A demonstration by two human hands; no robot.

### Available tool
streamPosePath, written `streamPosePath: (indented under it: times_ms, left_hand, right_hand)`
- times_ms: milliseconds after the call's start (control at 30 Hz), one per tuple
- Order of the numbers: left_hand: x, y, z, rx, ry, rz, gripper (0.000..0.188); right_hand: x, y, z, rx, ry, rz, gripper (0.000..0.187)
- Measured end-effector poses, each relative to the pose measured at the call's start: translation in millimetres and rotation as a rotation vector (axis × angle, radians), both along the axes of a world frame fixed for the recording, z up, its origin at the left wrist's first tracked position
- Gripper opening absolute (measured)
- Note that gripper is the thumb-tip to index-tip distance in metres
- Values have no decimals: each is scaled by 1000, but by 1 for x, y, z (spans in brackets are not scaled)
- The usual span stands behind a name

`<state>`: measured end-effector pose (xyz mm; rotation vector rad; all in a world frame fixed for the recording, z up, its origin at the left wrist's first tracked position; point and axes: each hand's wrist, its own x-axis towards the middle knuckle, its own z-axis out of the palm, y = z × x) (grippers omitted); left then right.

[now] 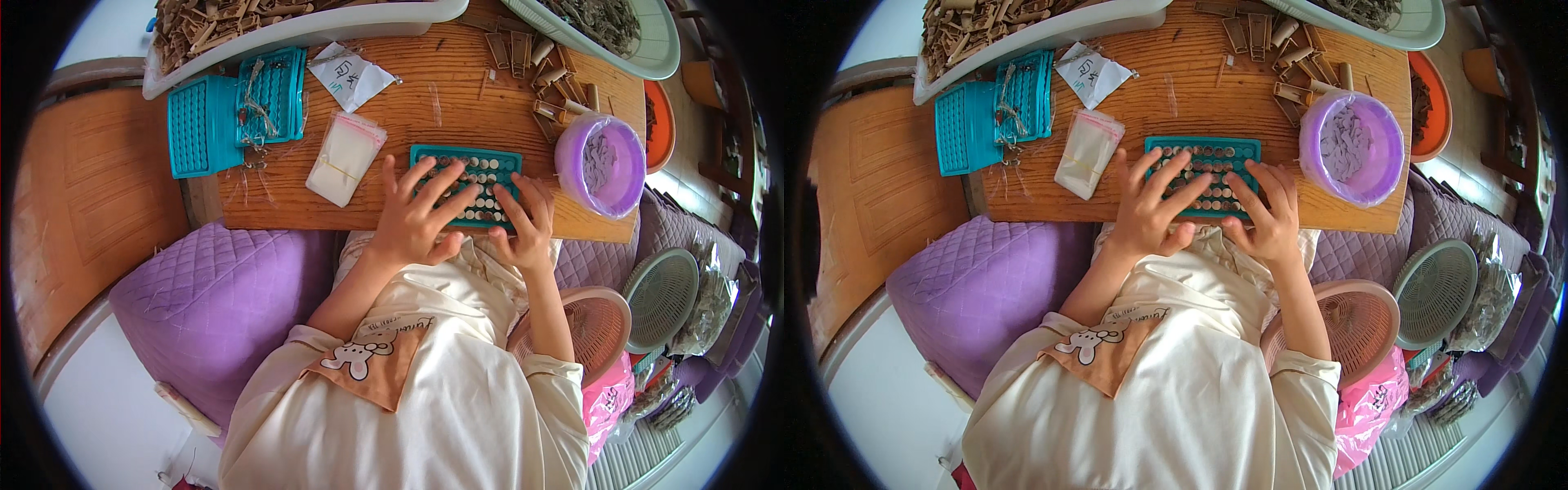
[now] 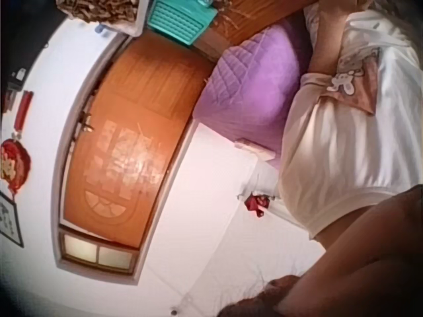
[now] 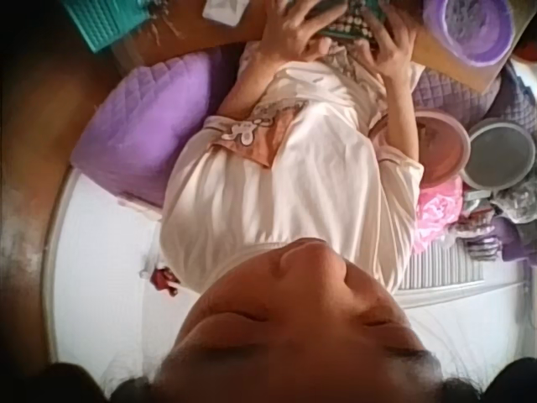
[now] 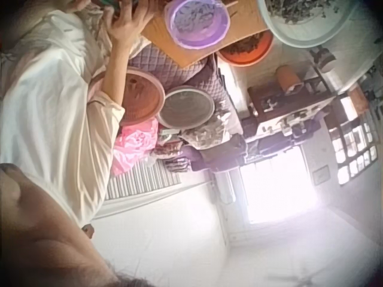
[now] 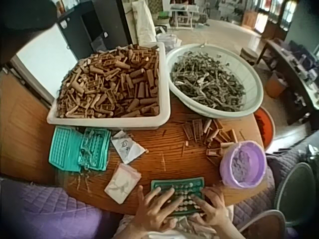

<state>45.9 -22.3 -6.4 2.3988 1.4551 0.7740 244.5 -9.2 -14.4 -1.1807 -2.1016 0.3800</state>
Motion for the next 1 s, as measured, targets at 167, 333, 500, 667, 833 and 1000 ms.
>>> streamPosePath:
  times_ms: [167, 333, 500, 667, 833, 1000]
  left_hand:
    - [-11, -5, -7, 28, -30, 89, 42]
    - [-8, -5, -6, 40, -23, 62, 42]
    - [-6, -5, -5, 54, -11, 64, 40]
    - [-19, -12, -8, 101, -29, 80, 41]
    - [-19, -11, -8, 101, -1, 63, 41]
    - [-17, -9, -7, 55, -8, 66, 42]
  right_hand:
    - [-1, 1, 0, 12, 15, 10, 39]
    - [-2, 1, 1, 15, 26, 10, 37]
    - [-3, 2, 0, 20, 38, 12, 36]
    - [-4, 2, 1, 34, 45, 3, 34]
    - [-3, 2, 1, 34, 40, 11, 34]
    - [-4, 3, 1, 22, 45, 14, 35]
